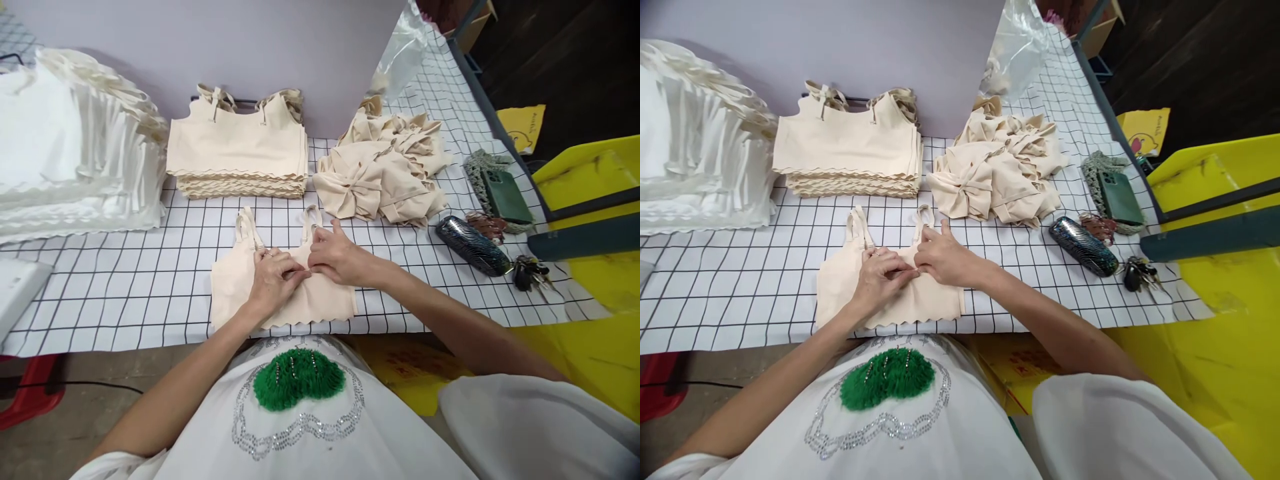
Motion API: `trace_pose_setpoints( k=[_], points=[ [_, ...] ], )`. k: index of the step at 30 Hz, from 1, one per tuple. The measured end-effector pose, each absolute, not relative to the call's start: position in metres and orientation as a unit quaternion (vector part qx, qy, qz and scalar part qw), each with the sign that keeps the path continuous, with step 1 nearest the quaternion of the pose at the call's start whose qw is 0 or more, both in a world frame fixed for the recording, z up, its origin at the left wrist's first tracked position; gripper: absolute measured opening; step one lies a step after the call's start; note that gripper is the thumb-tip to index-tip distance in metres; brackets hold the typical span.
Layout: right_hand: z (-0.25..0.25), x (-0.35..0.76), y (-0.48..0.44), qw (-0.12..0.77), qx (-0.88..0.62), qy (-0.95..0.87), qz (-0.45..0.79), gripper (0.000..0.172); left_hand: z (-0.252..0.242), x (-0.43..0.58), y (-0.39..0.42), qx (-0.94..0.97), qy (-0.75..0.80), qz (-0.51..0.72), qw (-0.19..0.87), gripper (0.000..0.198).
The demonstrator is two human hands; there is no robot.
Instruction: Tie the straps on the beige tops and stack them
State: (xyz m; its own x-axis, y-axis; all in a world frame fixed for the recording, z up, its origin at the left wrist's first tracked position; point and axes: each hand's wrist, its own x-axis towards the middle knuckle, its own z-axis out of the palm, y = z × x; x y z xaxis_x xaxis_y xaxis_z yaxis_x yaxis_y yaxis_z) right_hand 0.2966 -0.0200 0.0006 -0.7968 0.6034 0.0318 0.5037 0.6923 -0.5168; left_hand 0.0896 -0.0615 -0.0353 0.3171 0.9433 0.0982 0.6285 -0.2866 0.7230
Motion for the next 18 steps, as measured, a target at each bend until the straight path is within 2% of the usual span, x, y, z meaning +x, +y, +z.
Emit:
trace_pose_setpoints(
  k=[4, 8, 13, 18],
  points=[
    [0.018, 0.302, 0.007, 0.078, -0.299, -0.891, 0.331, 0.015, -0.026, 0.084, -0.053, 0.733, 0.499, 0.263, 0.38, 0.014],
    [0.028, 0.302, 0.023, 0.086, -0.262, -0.896, 0.348, 0.022, -0.02, 0.081, -0.047, 0.702, 0.475, 0.283, 0.448, 0.015],
    [0.031, 0.303, 0.035, 0.07, -0.279, -0.896, 0.338, 0.021, -0.024, 0.083, -0.047, 0.728, 0.483, 0.269, 0.406, 0.017],
    [0.046, 0.304, 0.052, 0.092, -0.335, -0.899, 0.265, 0.037, -0.028, 0.088, -0.046, 0.75, 0.507, 0.223, 0.361, 0.015]
  ],
)
